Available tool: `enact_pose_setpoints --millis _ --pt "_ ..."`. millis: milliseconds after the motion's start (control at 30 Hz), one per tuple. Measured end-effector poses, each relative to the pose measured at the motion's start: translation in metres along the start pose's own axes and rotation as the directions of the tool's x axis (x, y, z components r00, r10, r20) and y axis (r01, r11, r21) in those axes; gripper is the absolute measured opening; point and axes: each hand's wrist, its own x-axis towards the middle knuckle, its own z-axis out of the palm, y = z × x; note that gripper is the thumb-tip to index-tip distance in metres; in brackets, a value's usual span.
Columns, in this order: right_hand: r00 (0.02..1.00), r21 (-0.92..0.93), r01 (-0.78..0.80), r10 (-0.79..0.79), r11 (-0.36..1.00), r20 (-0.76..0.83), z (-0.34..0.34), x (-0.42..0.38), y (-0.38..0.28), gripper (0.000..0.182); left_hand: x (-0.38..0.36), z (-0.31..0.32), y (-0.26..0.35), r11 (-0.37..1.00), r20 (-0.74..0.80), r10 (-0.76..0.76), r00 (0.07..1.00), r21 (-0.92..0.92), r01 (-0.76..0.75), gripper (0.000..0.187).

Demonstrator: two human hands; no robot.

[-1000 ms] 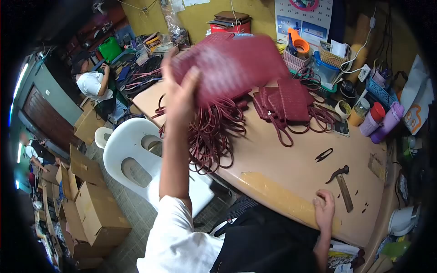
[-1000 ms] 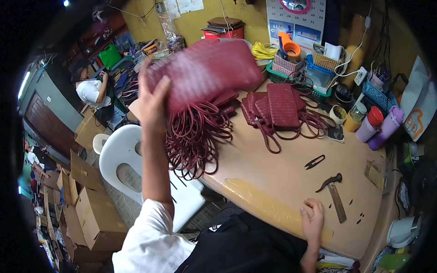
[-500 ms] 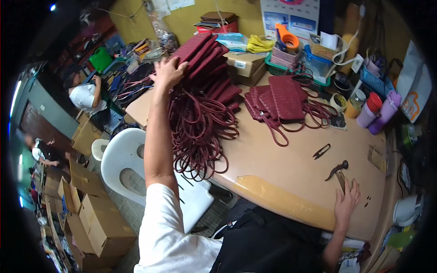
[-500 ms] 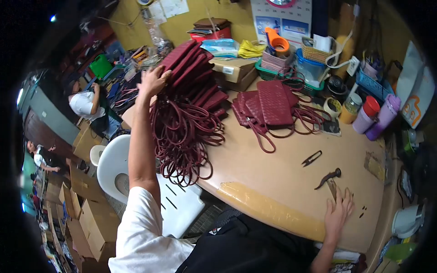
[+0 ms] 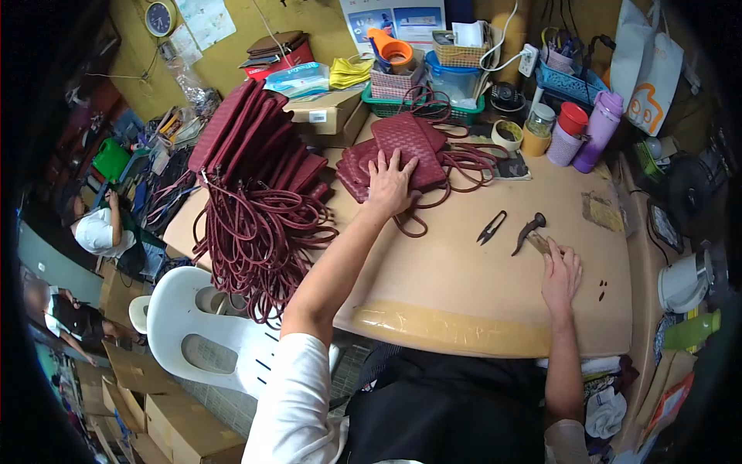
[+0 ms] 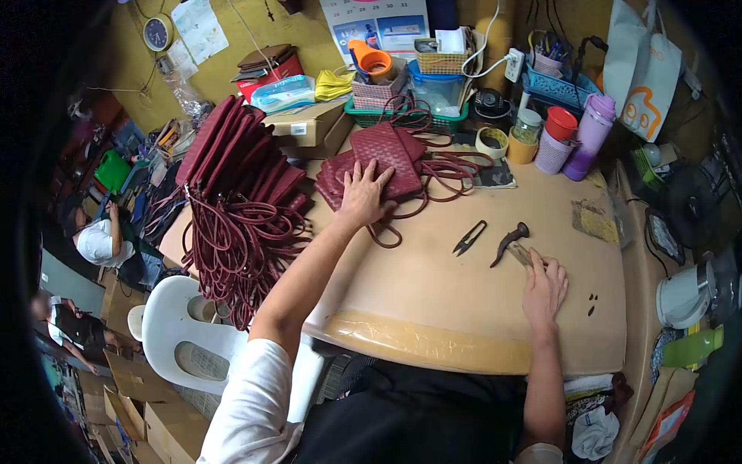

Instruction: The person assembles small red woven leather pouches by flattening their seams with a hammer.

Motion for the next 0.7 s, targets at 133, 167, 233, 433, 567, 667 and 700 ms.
enact_pose_setpoints --millis 133,167,233,433,567,667,700 --pt "0.999 0.019 -0.017 0.016 1.0 0.033 -0.004 0.004 -0.002 0.034 0.018 0.006 -0.026 0.936 -0.148 0.008 0.989 -0.346 -0.06 0.05" --pt "0.999 0.033 -0.022 0.02 0.999 0.043 -0.004 0.003 -0.001 0.032 0.018 -0.004 -0.03 0.839 -0.182 -0.072 0.981 -0.543 -0.04 0.049" --pt "0.994 0.067 0.039 -0.032 0.997 -0.104 0.0 0.003 0.003 0.03 0.009 -0.036 -0.032 0.617 -0.316 -0.13 0.94 -0.768 -0.173 0.052" --pt "0.989 0.647 -0.008 0.104 0.762 -0.109 0.003 -0.017 -0.002 0.024 -0.115 -0.108 0.018 0.374 -0.096 0.341 0.935 -0.899 -0.229 0.024" --pt "0.943 0.85 -0.315 0.039 0.423 0.331 0.003 -0.042 -0.029 0.033 -0.192 -0.056 0.026 0.748 0.198 0.149 0.969 -0.663 0.021 0.031" --pt "0.965 0.646 -0.038 -0.139 0.762 0.221 -0.029 -0.052 -0.064 0.042 -0.212 -0.071 0.042 0.665 0.304 -0.177 0.936 -0.664 0.342 0.029" --pt "0.966 0.637 -0.043 -0.132 0.769 0.224 -0.025 -0.055 -0.069 0.042 -0.216 -0.083 0.047 0.743 0.34 -0.222 0.914 -0.548 0.384 0.032"
